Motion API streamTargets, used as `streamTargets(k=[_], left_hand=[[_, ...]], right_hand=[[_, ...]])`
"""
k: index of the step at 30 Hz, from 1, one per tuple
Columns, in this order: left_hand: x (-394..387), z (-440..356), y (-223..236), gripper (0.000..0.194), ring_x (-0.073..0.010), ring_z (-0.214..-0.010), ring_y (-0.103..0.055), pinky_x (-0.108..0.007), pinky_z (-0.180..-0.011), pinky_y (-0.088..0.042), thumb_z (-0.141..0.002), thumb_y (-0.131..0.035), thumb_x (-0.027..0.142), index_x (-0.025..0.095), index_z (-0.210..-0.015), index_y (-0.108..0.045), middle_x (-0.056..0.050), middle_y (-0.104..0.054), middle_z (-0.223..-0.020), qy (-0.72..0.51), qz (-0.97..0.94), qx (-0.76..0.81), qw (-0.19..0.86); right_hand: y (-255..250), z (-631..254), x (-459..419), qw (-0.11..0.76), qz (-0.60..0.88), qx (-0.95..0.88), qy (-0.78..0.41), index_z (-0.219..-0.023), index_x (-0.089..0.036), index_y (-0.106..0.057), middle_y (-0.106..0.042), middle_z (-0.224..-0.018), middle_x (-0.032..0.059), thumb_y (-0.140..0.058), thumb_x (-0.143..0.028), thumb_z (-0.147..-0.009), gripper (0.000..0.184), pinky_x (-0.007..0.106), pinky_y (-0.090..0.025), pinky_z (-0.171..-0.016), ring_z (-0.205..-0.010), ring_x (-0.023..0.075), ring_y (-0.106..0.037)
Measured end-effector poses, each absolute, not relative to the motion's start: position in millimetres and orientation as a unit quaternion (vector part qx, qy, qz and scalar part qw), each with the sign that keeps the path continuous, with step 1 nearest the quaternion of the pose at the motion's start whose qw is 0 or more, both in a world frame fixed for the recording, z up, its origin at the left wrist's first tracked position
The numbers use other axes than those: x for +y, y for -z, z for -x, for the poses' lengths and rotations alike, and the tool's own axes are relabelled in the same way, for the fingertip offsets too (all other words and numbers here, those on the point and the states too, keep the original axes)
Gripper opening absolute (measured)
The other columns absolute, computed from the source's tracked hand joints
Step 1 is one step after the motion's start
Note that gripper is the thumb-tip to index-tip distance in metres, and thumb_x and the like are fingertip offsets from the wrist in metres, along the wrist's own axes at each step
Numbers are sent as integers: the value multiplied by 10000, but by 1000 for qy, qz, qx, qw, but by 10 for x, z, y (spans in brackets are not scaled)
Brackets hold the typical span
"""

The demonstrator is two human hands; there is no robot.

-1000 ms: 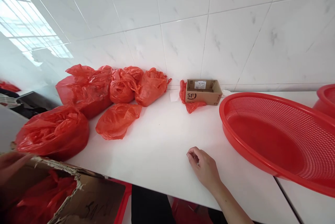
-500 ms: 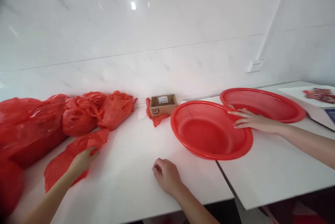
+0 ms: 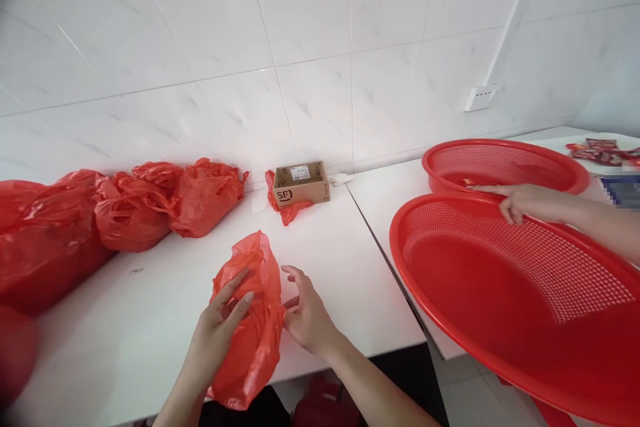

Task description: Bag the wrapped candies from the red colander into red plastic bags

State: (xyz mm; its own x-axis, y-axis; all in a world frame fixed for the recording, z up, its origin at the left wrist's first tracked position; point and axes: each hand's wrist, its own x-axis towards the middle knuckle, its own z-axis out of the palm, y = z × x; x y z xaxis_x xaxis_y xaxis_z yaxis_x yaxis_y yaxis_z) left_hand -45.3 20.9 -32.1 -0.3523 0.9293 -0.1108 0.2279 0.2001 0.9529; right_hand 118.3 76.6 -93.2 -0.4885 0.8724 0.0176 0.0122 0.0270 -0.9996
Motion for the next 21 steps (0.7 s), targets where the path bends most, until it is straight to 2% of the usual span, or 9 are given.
streamTargets(k=[2,5,8,10,12,14,16,19,21], left_hand=[[191,404,372,677,-265,-1118,-657,-388,-990,-493,-822,-618,543,249,-1416,-482,-107,-642,-1316,-462,-428,691,356],[172,354,412,616,-270,-1078,-669,-394,-969,-497,-797,-644,539,231,-1326,-578,-99,-709,-1183,-462,-432,697,336],[148,384,406,554,-265,-1029,-677,-363,-917,-513,-754,-678,551,209,-1190,-670,-86,-727,-1127,-475,-423,697,331],[114,472,384,504,-264,-985,-680,-336,-862,-522,-744,-673,576,184,-1059,-715,-83,-741,-1052,-490,-396,706,323],[66,594,361,452,-252,-897,-674,-304,-777,-520,-755,-649,594,170,-891,-727,-70,-743,-911,-504,-371,718,305],[13,702,353,426,-209,-745,-632,-266,-656,-489,-775,-622,595,176,-732,-687,-36,-692,-731,-511,-368,722,287],[-30,757,367,412,-174,-649,-570,-248,-592,-449,-774,-625,582,184,-666,-643,-7,-628,-642,-516,-377,714,285],[-72,751,426,371,-180,-669,-566,-254,-621,-449,-738,-669,566,197,-713,-645,3,-627,-663,-506,-393,716,277],[-101,751,474,373,-185,-661,-559,-260,-610,-442,-723,-672,580,208,-724,-636,4,-626,-658,-476,-405,741,245]], right_hand=[[894,-1234,744,361,338,-619,-611,-1408,-388,-402,-432,-1385,77,-619,-372,-860,590,315,-542,-701,-764,123,-601],[801,-1322,690,380,312,-646,-584,-1362,-366,-491,-508,-1316,52,-532,-345,-914,450,280,-525,-710,-813,127,-596],[741,-1434,684,336,291,-731,-518,-1087,-292,-677,-627,-1086,22,-485,-175,-875,309,267,-493,-731,-838,138,-603],[765,-1532,747,314,321,-763,-465,-865,-236,-692,-657,-917,12,-477,-106,-810,257,265,-467,-697,-792,144,-603],[817,-1648,857,326,374,-752,-434,-800,-214,-659,-670,-861,15,-465,-121,-810,216,270,-455,-672,-773,152,-607],[842,-1771,985,355,420,-724,-416,-827,-213,-641,-681,-883,24,-434,-178,-857,212,279,-466,-677,-787,159,-620],[797,-1895,1118,389,449,-710,-377,-911,-220,-629,-681,-965,38,-426,-228,-886,205,293,-492,-707,-835,169,-636],[605,-2096,1338,455,467,-731,-200,-1064,-222,-592,-644,-1128,79,-455,-254,-893,222,360,-497,-873,-1029,214,-611],[464,-2247,1502,454,468,-756,-58,-1136,-208,-574,-598,-1237,113,-481,-251,-892,265,416,-432,-999,-1176,254,-542]])
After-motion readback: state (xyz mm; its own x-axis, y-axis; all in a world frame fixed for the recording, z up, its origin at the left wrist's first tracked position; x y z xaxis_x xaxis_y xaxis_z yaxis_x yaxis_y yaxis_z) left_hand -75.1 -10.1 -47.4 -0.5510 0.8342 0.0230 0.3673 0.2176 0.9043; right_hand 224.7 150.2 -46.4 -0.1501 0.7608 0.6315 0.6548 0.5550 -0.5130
